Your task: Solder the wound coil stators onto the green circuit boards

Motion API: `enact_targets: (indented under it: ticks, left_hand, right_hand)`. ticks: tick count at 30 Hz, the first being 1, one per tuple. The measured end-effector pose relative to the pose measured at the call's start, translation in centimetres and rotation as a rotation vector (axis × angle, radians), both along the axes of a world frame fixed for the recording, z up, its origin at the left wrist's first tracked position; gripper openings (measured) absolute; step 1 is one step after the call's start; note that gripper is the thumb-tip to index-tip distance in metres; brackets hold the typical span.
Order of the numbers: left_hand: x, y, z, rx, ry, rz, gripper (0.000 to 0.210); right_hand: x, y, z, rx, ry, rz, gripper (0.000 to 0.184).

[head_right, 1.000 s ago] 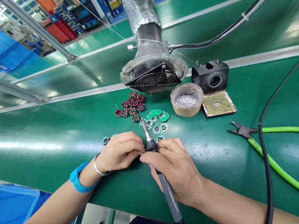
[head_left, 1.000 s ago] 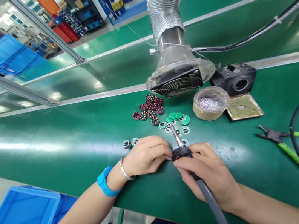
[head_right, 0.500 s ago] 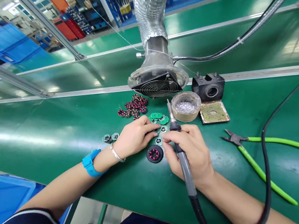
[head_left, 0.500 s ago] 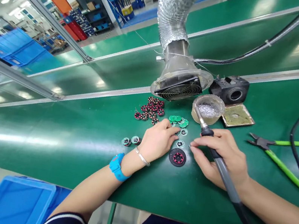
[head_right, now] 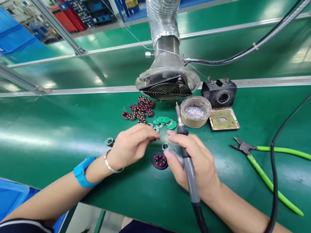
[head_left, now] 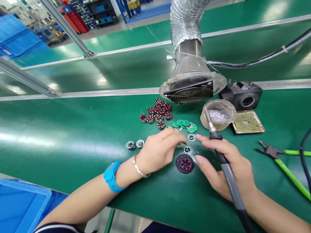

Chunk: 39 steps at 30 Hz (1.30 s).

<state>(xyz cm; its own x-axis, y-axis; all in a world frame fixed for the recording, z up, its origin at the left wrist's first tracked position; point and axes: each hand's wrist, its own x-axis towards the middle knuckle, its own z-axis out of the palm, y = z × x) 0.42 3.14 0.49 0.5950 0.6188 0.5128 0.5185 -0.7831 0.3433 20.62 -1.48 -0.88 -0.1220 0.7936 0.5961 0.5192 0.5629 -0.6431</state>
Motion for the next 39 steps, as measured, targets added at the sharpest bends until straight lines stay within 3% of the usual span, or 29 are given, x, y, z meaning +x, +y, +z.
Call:
enact_targets:
  ticks: [2,5,10,15,20,25,31,39]
  left_hand:
    - [0.2,-0.8,0.7,-0.048,-0.127,-0.123,0.028]
    - [0.4,-1.9,1.1,-0.094,-0.217,-0.192,0.027]
    - [-0.4,-2.2,0.6,-0.175,-0.265,-0.123,0.030]
    - [-1.4,-1.9,-0.1,-0.469,-0.057,-0.054,0.045]
    - [-0.8,-2.4,-1.3,-0.516,-0.055,-0.036,0.017]
    - [-0.4,-3.1,-1.4,-0.505,-0.068,0.022,0.012]
    - [-1.6,-2.8,-0.7,-0.594,-0.027,-0.065,0.013]
    - [-1.7,-2.2,-0.5,-0.738,-0.153,-0.109,0.005]
  right_hand:
    - [-0.2,-0.4,0.1,-0.055,0.035,0.037,0.041]
    - [-0.5,-0.9,0.3,-0.042,0.006,0.085,0.036]
    - [-0.5,-0.8,0.3,-0.014,-0.078,0.098,0.034]
    - [-0.4,-0.4,-0.1,0.047,-0.283,0.210,0.032]
    - [-0.4,-0.4,-0.2,0.004,-0.333,0.258,0.039]
    - [-0.1,-0.2,0.2,-0.038,-0.315,0.297,0.036]
    - [0.0,-0.1,0.5,-0.060,-0.232,0.329,0.041]
    - [-0.4,0.0,0.3,-0.047,-0.212,0.318,0.035]
